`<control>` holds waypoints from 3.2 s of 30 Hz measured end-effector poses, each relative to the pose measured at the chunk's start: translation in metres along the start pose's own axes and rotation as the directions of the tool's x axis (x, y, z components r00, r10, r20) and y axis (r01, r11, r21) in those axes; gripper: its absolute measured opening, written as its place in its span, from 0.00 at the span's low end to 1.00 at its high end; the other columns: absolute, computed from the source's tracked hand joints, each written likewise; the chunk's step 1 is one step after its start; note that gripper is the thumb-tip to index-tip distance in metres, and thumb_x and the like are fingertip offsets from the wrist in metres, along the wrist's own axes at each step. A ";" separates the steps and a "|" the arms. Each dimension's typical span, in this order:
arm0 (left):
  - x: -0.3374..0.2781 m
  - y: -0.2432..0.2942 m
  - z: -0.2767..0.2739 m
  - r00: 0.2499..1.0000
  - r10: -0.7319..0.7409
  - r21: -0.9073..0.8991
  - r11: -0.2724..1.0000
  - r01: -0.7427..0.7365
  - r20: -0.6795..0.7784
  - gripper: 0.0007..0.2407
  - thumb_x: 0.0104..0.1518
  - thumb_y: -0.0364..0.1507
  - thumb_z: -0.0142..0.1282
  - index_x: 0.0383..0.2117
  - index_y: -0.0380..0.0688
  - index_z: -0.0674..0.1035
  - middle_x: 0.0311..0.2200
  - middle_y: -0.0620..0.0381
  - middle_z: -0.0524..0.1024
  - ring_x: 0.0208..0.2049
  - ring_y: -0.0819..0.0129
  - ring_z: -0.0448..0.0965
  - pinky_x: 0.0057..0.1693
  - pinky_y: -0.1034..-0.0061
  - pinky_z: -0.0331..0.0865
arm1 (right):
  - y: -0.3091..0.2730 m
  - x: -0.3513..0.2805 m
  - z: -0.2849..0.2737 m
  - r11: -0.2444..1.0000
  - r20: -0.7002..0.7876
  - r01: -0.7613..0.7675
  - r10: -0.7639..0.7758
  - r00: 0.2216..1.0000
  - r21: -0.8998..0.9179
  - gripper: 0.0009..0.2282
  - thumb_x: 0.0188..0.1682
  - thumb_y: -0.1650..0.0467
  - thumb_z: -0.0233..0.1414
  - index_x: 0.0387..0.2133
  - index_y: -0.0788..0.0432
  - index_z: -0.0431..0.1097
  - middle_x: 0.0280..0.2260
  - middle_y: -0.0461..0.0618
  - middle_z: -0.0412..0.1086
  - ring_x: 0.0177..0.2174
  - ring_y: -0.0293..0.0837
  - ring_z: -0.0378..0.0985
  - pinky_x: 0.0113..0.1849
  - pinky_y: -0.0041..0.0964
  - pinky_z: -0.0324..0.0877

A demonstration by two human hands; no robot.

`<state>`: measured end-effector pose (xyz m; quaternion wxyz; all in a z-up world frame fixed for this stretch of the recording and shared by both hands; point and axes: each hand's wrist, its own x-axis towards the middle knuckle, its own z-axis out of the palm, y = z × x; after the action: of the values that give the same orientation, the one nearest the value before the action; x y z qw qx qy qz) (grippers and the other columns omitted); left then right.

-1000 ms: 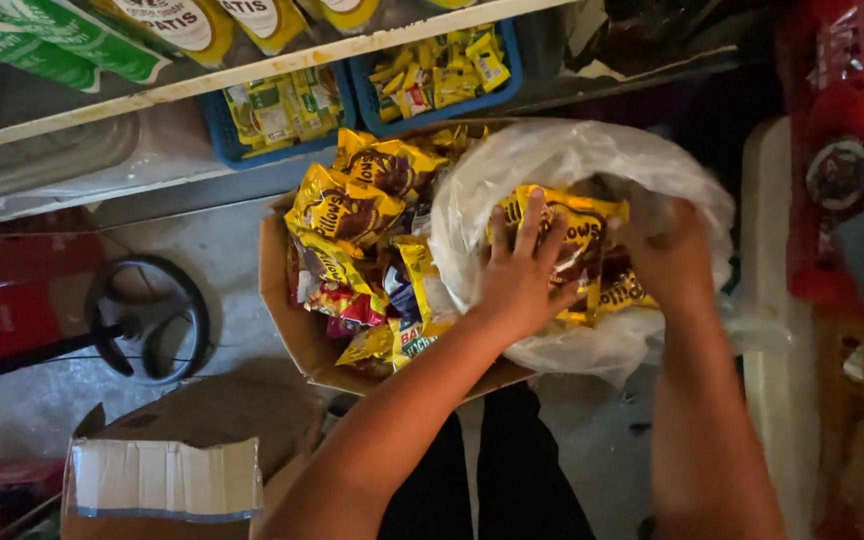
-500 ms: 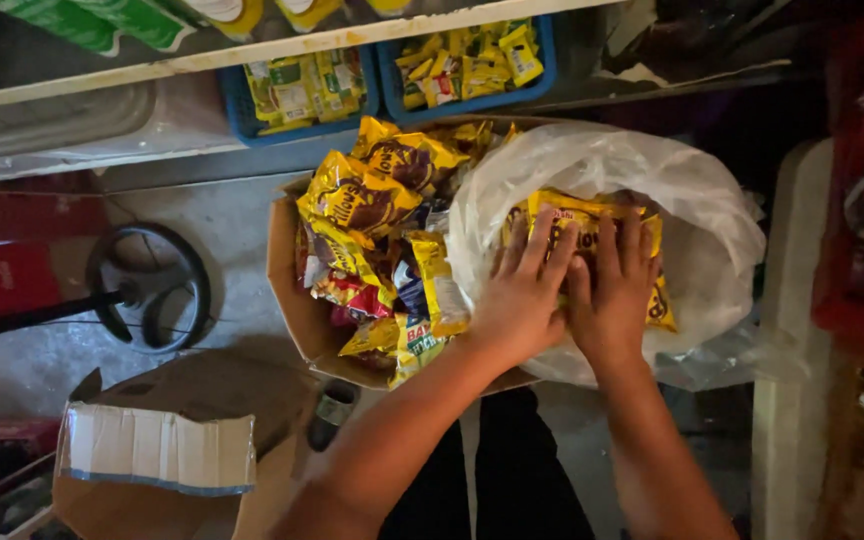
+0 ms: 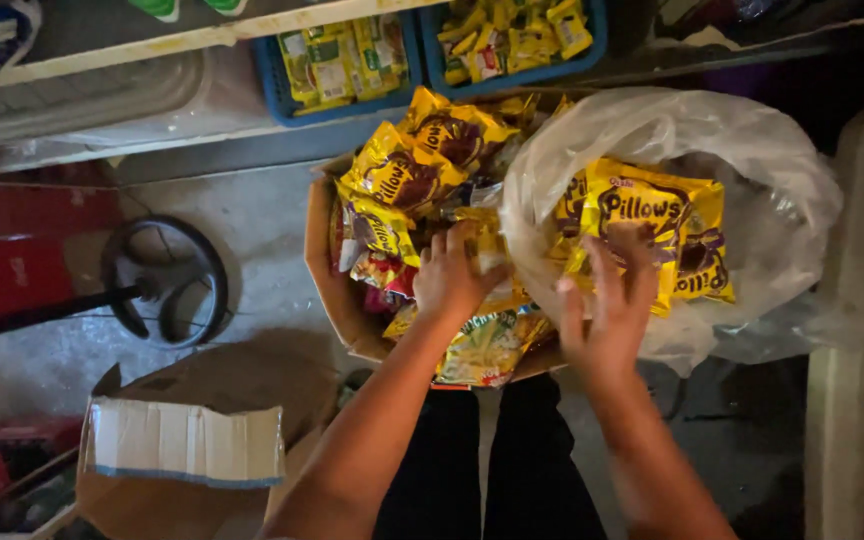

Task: Sorting small snack packets from baskets and boxes into a large plastic bag.

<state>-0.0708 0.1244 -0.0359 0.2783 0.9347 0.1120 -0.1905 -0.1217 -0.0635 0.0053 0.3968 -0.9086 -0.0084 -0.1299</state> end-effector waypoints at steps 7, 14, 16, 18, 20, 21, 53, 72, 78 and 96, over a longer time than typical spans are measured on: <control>0.025 -0.066 0.024 0.993 -0.036 -0.058 0.997 0.042 0.110 0.32 0.49 0.41 0.65 0.63 0.57 0.65 0.47 0.47 0.79 0.46 0.47 0.80 0.47 0.53 0.73 | -0.046 -0.024 0.039 0.998 0.104 0.059 -0.057 0.993 -0.018 0.20 0.46 0.72 0.58 0.54 0.60 0.69 0.53 0.60 0.67 0.54 0.62 0.67 0.55 0.55 0.62; 0.014 -0.141 0.031 0.998 0.029 -0.793 0.605 -0.062 -0.056 0.24 0.52 0.22 0.64 0.56 0.47 0.69 0.40 0.51 0.80 0.36 0.68 0.78 0.39 0.75 0.72 | -0.064 -0.042 0.059 0.997 0.163 0.078 -0.076 0.984 -0.006 0.20 0.44 0.72 0.59 0.52 0.59 0.70 0.49 0.58 0.70 0.53 0.62 0.68 0.54 0.55 0.63; 0.007 -0.143 0.010 0.997 0.031 -0.904 0.423 -0.072 -0.064 0.23 0.54 0.19 0.63 0.56 0.46 0.69 0.39 0.52 0.78 0.35 0.71 0.75 0.36 0.78 0.69 | -0.064 -0.045 0.061 0.998 0.163 0.067 -0.065 0.985 -0.005 0.19 0.45 0.72 0.59 0.52 0.59 0.70 0.49 0.58 0.70 0.53 0.62 0.67 0.54 0.54 0.63; 0.001 -0.140 -0.013 0.991 0.063 -0.929 0.348 -0.129 -0.114 0.20 0.57 0.18 0.61 0.56 0.44 0.70 0.38 0.55 0.75 0.34 0.72 0.73 0.37 0.80 0.67 | -0.063 -0.047 0.061 0.986 0.208 -0.086 0.056 0.977 0.140 0.20 0.50 0.69 0.57 0.56 0.59 0.68 0.53 0.57 0.69 0.56 0.59 0.69 0.57 0.51 0.64; -0.014 -0.115 -0.040 0.964 0.146 -0.834 0.483 -0.266 -0.223 0.18 0.57 0.18 0.62 0.52 0.42 0.71 0.41 0.54 0.75 0.36 0.71 0.74 0.40 0.79 0.69 | -0.057 -0.049 0.066 0.898 0.278 -0.256 0.160 0.947 0.357 0.23 0.52 0.66 0.55 0.61 0.58 0.62 0.57 0.57 0.67 0.59 0.56 0.67 0.59 0.49 0.62; -0.020 -0.100 -0.053 0.918 0.241 -0.704 0.590 -0.395 -0.314 0.15 0.57 0.18 0.62 0.48 0.41 0.72 0.43 0.53 0.75 0.38 0.69 0.76 0.43 0.77 0.72 | -0.054 -0.048 0.067 0.736 0.371 -0.414 0.235 0.899 0.536 0.27 0.54 0.63 0.54 0.66 0.57 0.57 0.61 0.56 0.65 0.62 0.53 0.66 0.61 0.47 0.60; -0.013 0.147 0.037 0.764 0.621 -0.033 0.772 -0.635 -0.175 0.22 0.64 0.41 0.57 0.65 0.67 0.70 0.65 0.52 0.63 0.61 0.45 0.71 0.59 0.54 0.73 | 0.122 0.022 -0.091 0.823 -0.219 -0.343 0.475 0.852 0.452 0.18 0.61 0.65 0.56 0.59 0.63 0.65 0.50 0.53 0.71 0.43 0.42 0.75 0.42 0.34 0.72; -0.005 0.189 0.066 0.782 0.572 0.336 0.707 -0.622 0.247 0.33 0.47 0.50 0.64 0.64 0.80 0.65 0.69 0.52 0.52 0.68 0.24 0.49 0.58 0.16 0.52 | 0.183 0.001 -0.128 0.661 0.037 -0.448 0.538 0.842 0.602 0.07 0.63 0.73 0.52 0.36 0.67 0.68 0.32 0.46 0.69 0.32 0.35 0.67 0.32 0.30 0.61; -0.013 0.185 0.057 0.703 0.684 0.246 0.661 -0.709 0.191 0.34 0.46 0.51 0.65 0.63 0.69 0.67 0.68 0.44 0.54 0.66 0.28 0.50 0.58 0.21 0.50 | 0.160 0.040 -0.128 0.777 0.029 -0.434 0.475 0.880 0.455 0.11 0.58 0.73 0.52 0.51 0.65 0.69 0.44 0.49 0.74 0.42 0.36 0.74 0.41 0.29 0.68; 0.082 0.069 0.045 0.960 0.253 -0.383 0.881 -0.279 -0.117 0.17 0.60 0.35 0.59 0.54 0.43 0.78 0.45 0.44 0.83 0.47 0.47 0.82 0.52 0.63 0.72 | 0.170 -0.072 -0.102 0.831 -0.134 -0.431 0.501 0.855 0.351 0.16 0.58 0.71 0.54 0.57 0.65 0.66 0.48 0.54 0.74 0.46 0.39 0.75 0.47 0.35 0.69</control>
<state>0.0120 0.0508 -0.0722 0.4814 0.8710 0.0278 -0.0941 -0.1947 -0.2477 -0.0678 0.5519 -0.7892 0.2385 -0.1257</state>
